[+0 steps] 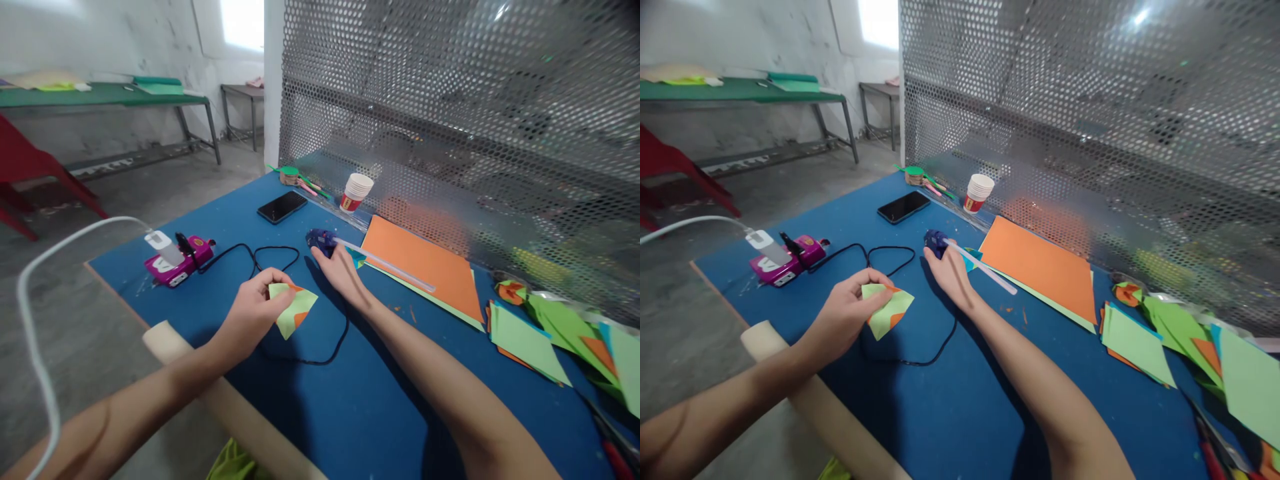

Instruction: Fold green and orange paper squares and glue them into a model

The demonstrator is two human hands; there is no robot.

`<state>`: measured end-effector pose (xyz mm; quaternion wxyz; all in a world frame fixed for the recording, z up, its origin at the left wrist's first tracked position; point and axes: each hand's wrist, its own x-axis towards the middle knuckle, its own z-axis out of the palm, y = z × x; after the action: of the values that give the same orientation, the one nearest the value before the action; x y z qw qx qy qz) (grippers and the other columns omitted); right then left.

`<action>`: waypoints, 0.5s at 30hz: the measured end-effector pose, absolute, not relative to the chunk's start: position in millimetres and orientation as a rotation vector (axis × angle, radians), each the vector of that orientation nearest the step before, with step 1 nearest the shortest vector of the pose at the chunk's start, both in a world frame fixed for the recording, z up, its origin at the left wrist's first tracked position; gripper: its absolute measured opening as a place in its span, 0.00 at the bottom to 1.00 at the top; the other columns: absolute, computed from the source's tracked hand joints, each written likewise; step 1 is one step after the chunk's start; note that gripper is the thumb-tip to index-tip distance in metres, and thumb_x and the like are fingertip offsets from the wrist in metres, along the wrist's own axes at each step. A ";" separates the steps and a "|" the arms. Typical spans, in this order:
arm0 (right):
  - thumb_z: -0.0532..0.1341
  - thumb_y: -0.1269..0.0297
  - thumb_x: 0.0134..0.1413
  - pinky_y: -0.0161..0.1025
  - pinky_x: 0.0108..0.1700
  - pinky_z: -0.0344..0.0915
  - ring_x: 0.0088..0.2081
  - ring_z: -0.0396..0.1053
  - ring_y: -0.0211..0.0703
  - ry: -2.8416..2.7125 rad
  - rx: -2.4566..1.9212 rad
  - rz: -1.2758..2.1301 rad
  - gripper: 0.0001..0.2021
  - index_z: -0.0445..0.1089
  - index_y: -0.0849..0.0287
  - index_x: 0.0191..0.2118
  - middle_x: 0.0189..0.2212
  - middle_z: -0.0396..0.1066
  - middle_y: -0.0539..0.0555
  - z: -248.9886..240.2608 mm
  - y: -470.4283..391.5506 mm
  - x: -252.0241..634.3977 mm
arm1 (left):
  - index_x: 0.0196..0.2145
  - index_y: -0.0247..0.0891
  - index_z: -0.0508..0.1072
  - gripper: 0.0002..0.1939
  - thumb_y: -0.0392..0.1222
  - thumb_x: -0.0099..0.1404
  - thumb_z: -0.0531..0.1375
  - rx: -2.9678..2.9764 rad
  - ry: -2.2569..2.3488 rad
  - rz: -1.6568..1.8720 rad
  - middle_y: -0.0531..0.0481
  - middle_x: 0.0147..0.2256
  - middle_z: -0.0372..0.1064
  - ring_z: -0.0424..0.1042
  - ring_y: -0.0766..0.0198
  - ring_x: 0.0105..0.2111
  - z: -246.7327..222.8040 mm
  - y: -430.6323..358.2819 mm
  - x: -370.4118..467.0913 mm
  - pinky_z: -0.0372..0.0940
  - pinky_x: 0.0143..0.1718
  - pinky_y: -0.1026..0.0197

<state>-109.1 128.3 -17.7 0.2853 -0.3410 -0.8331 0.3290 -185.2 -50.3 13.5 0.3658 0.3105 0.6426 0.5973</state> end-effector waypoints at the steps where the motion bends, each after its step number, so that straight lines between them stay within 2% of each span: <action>1: 0.53 0.55 0.53 0.45 0.46 0.60 0.41 0.68 0.50 -2.234 -0.908 0.867 0.17 0.65 0.61 0.43 0.41 0.70 0.59 -17.0 128.1 -106.5 | 0.30 0.37 0.69 0.06 0.41 0.55 0.59 0.802 1.654 1.525 0.55 0.23 0.66 0.63 0.70 0.21 13.6 -50.7 -185.1 0.56 0.20 0.69; 5: 0.54 0.55 0.52 0.47 0.45 0.62 0.39 0.68 0.48 -2.223 -0.932 0.929 0.18 0.63 0.62 0.45 0.39 0.70 0.59 -19.1 124.3 -86.4 | 0.31 0.37 0.69 0.06 0.40 0.55 0.59 0.805 1.654 1.506 0.55 0.23 0.66 0.63 0.70 0.21 14.5 -51.7 -184.8 0.56 0.21 0.68; 8: 0.57 0.56 0.50 0.47 0.46 0.63 0.42 0.67 0.48 -2.112 -0.944 0.982 0.19 0.61 0.61 0.46 0.44 0.67 0.61 -14.8 107.6 -59.2 | 0.30 0.37 0.68 0.05 0.40 0.54 0.58 0.817 1.683 1.472 0.55 0.23 0.66 0.63 0.69 0.20 17.0 -51.2 -183.0 0.56 0.20 0.68; 10: 0.57 0.58 0.52 0.45 0.46 0.62 0.42 0.66 0.45 -2.076 -0.894 0.899 0.15 0.63 0.59 0.44 0.43 0.67 0.59 -5.4 88.2 -40.9 | 0.29 0.37 0.68 0.05 0.40 0.54 0.58 0.846 1.705 1.423 0.55 0.22 0.66 0.63 0.69 0.20 19.4 -50.1 -180.4 0.56 0.20 0.68; 12: 0.56 0.60 0.54 0.41 0.43 0.63 0.38 0.67 0.42 -2.125 -0.809 0.957 0.09 0.64 0.57 0.40 0.37 0.69 0.54 6.0 66.7 -28.8 | 0.28 0.37 0.69 0.04 0.39 0.53 0.57 0.897 1.717 1.371 0.56 0.21 0.66 0.63 0.69 0.20 21.5 -48.9 -176.8 0.57 0.20 0.68; 15: 0.56 0.61 0.56 0.39 0.40 0.63 0.37 0.67 0.41 -2.278 -0.685 1.038 0.07 0.66 0.57 0.38 0.35 0.70 0.53 15.9 43.0 -25.8 | 0.27 0.37 0.68 0.02 0.37 0.53 0.56 1.004 1.723 1.333 0.56 0.21 0.67 0.64 0.69 0.21 21.7 -47.6 -171.4 0.58 0.20 0.69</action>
<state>-25.8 43.0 15.9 0.2696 -0.2543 -0.8451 0.3853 -171.4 -47.6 21.7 0.3629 0.3899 0.6694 0.5179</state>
